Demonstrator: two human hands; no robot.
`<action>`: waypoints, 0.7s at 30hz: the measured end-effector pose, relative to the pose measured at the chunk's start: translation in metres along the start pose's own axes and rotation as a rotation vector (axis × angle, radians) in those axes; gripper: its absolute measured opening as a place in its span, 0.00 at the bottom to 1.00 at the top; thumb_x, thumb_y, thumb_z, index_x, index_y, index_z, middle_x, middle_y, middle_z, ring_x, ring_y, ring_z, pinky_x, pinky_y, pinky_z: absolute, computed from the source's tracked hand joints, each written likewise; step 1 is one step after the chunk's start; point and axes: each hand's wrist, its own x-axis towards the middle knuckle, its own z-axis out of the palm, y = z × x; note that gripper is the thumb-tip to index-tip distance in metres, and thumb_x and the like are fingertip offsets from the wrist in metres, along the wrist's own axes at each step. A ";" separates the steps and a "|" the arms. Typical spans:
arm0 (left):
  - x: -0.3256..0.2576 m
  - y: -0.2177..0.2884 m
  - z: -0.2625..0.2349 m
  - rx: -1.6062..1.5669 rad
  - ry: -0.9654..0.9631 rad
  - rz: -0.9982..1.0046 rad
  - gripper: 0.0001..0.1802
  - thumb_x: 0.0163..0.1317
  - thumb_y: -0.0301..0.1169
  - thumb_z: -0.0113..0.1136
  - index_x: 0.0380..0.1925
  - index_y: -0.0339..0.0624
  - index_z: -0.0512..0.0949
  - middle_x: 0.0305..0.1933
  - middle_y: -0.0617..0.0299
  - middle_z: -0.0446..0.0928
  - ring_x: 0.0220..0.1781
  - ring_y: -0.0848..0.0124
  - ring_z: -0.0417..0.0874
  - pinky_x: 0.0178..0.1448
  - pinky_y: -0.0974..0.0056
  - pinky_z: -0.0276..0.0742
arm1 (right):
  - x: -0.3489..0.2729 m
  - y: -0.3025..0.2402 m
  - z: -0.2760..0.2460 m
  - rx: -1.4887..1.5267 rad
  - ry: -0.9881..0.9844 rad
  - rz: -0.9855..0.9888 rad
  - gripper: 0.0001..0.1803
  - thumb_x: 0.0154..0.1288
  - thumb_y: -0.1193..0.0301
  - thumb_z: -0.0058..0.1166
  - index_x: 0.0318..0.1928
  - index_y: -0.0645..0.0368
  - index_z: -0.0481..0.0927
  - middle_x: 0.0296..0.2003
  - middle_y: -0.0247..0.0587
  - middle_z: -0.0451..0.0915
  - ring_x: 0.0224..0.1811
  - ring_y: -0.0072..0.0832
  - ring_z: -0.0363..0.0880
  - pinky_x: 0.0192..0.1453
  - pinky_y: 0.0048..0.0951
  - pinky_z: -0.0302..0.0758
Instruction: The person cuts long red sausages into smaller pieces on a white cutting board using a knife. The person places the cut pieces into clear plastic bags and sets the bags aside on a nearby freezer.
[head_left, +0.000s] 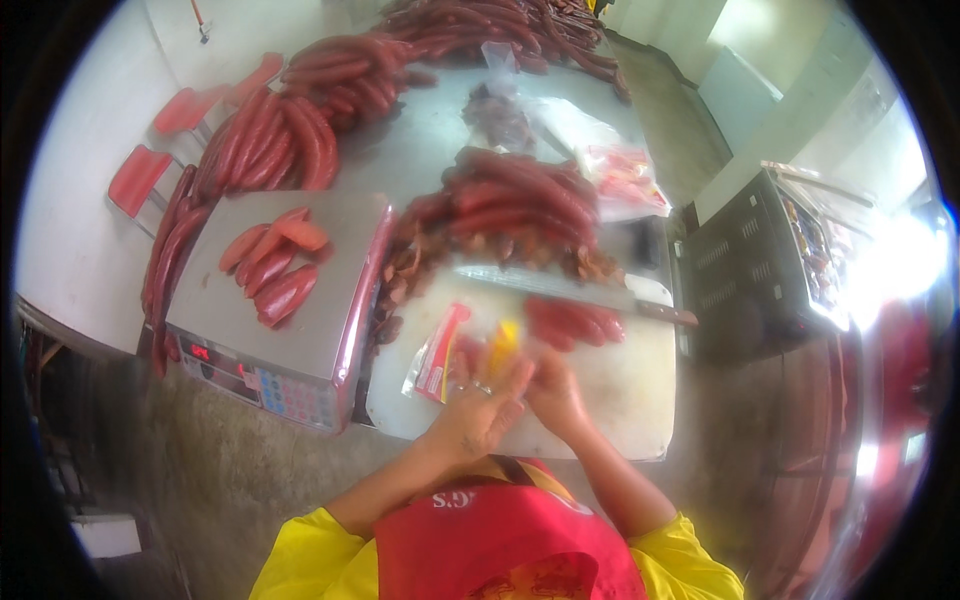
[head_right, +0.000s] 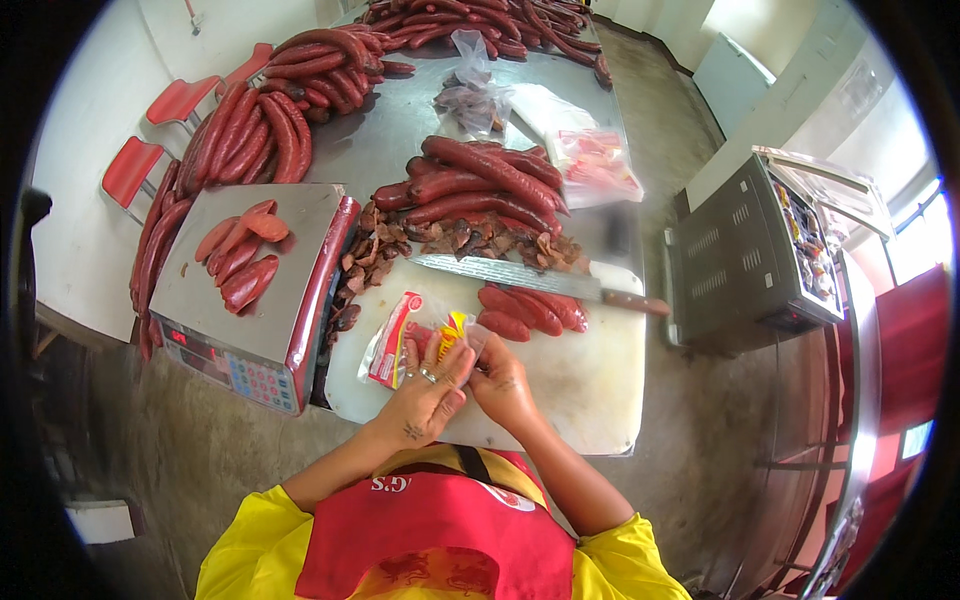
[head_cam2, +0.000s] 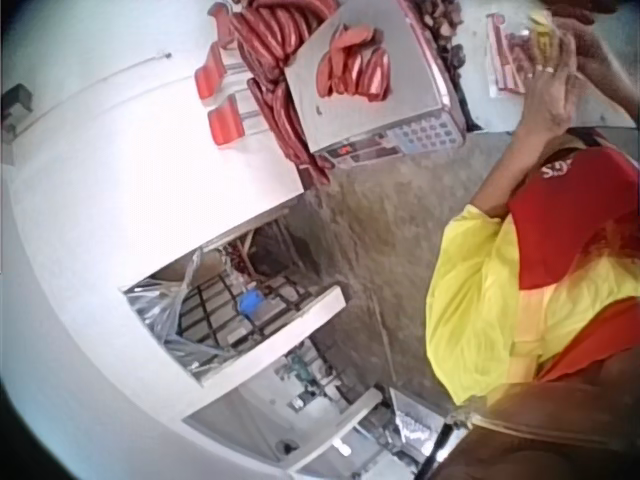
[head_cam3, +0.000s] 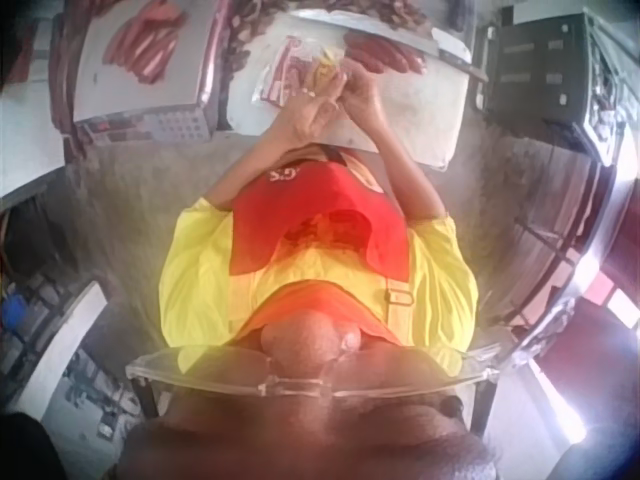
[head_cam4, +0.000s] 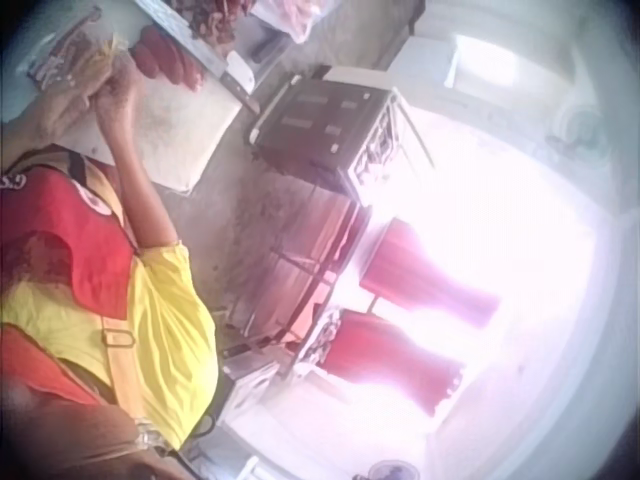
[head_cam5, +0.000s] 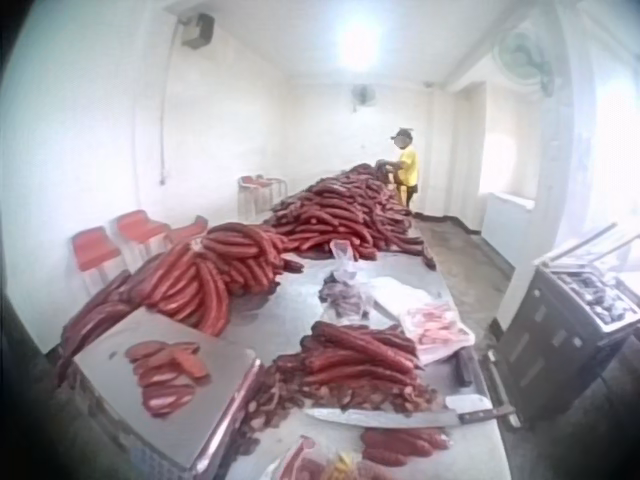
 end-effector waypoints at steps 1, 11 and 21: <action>-0.001 -0.003 0.003 0.005 -0.037 -0.003 0.30 0.73 0.41 0.41 0.71 0.41 0.57 0.74 0.43 0.54 0.76 0.36 0.45 0.74 0.34 0.29 | 0.005 0.002 0.002 -0.059 -0.009 -0.103 0.12 0.60 0.77 0.59 0.45 0.60 0.80 0.38 0.41 0.83 0.40 0.25 0.80 0.44 0.30 0.78; 0.008 -0.004 0.007 -0.278 0.195 -0.136 0.52 0.67 0.55 0.49 0.72 0.30 0.36 0.76 0.33 0.40 0.78 0.40 0.40 0.77 0.44 0.34 | 0.046 0.011 -0.003 -0.057 -0.396 0.032 0.10 0.54 0.76 0.57 0.39 0.62 0.81 0.27 0.46 0.81 0.33 0.21 0.78 0.40 0.30 0.77; 0.006 -0.012 -0.010 0.335 -0.025 -0.134 0.63 0.55 0.77 0.35 0.69 0.24 0.52 0.72 0.36 0.55 0.74 0.41 0.54 0.77 0.45 0.38 | 0.062 -0.092 -0.028 -1.312 -0.618 -0.326 0.12 0.55 0.63 0.62 0.31 0.59 0.82 0.25 0.52 0.80 0.32 0.50 0.81 0.37 0.45 0.77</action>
